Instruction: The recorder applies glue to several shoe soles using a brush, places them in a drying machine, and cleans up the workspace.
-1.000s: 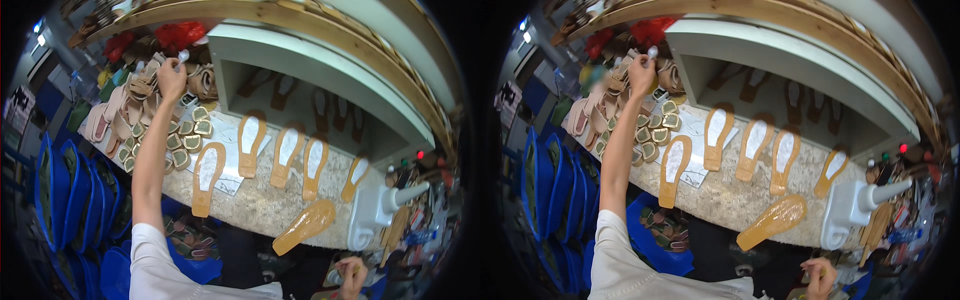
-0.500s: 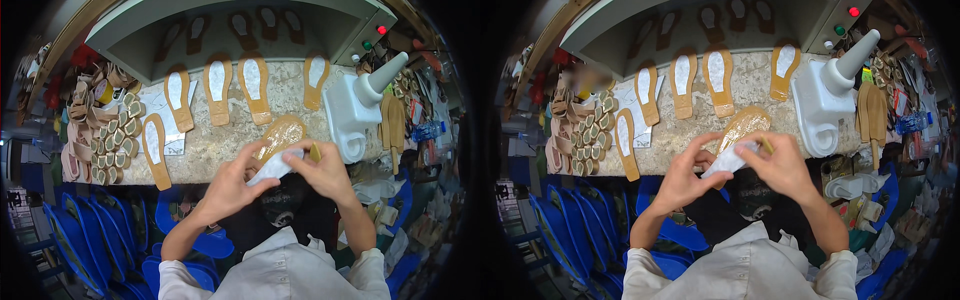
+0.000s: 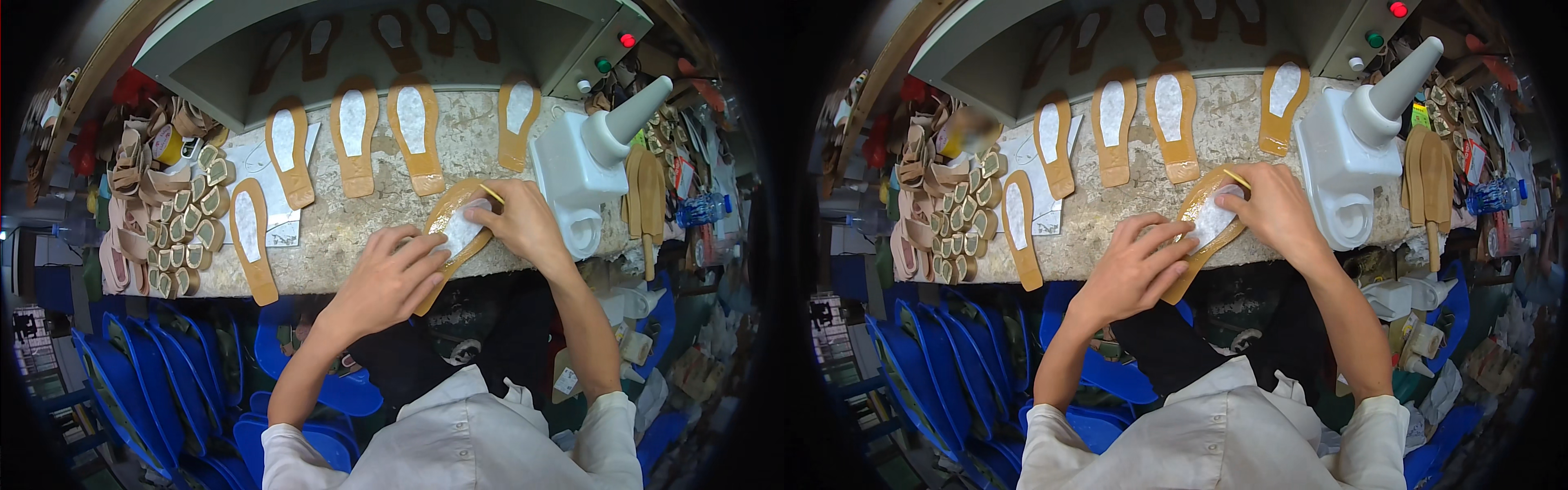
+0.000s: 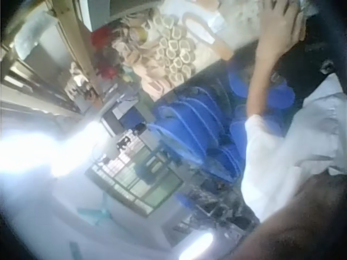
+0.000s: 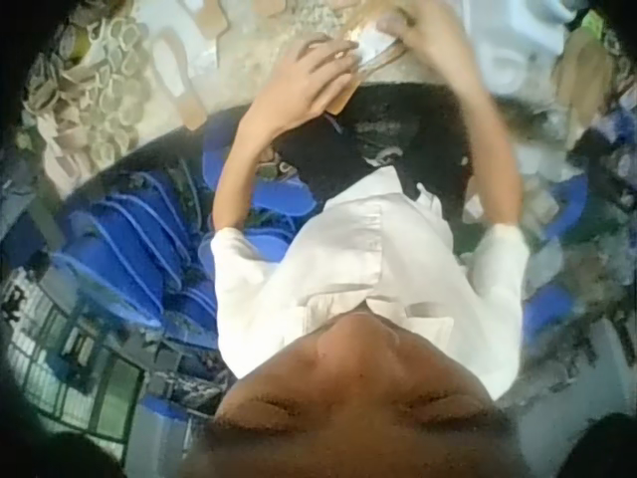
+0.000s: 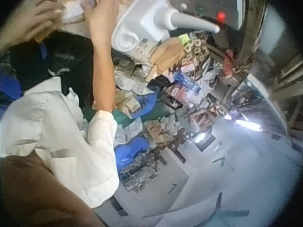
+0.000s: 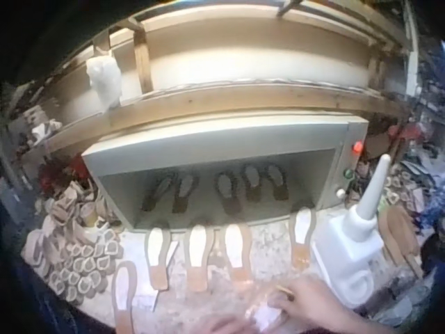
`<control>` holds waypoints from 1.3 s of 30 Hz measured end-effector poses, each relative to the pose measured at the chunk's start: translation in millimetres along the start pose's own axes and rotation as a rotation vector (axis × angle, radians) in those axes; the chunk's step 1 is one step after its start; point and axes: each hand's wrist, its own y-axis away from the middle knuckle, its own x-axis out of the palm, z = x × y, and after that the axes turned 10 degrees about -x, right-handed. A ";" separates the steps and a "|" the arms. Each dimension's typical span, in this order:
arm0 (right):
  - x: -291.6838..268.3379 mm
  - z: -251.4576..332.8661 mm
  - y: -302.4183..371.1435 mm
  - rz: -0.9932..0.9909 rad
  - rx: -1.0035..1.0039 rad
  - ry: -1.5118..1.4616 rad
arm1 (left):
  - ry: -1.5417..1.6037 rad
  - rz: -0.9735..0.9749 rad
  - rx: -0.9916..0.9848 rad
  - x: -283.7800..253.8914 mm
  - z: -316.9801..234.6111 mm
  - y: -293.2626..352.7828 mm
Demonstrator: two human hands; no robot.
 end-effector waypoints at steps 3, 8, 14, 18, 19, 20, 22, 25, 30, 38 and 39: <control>-2.2 6.2 -3.2 0.035 -0.022 0.029 | -0.052 0.045 0.055 1.3 3.0 -6.1; 0.5 6.2 -5.2 0.062 -0.003 0.110 | -0.048 0.047 0.101 0.3 1.1 -13.7; 8.9 -2.7 -2.4 -0.093 -0.106 0.244 | -0.066 0.113 0.075 3.3 -0.9 -9.6; 7.4 -8.8 -3.4 -0.141 -0.056 0.239 | -0.056 0.096 0.047 5.4 -3.4 -1.4; 7.2 -13.1 -3.4 -0.137 -0.042 0.258 | -0.063 0.099 0.033 5.5 -5.0 -1.8; 9.0 -15.3 -3.1 -0.140 -0.039 0.258 | -0.064 0.102 0.036 5.7 -4.9 -2.0; 10.6 -19.3 -1.1 -0.280 -0.092 0.305 | -0.058 0.081 0.049 8.2 -5.1 -3.5; -6.8 8.5 15.4 -0.229 -0.010 0.007 | 0.054 -0.075 -0.226 8.3 -18.7 8.9; -19.7 5.3 77.7 -0.224 0.077 -0.100 | -0.059 -0.183 -0.403 37.9 -55.9 -4.7; -25.9 -11.5 128.1 -0.193 0.123 -0.224 | -0.156 -0.179 -0.512 36.0 -60.0 -15.6; -24.0 -14.6 132.4 -0.196 0.107 -0.232 | -0.146 -0.169 -0.517 34.2 -59.8 -16.5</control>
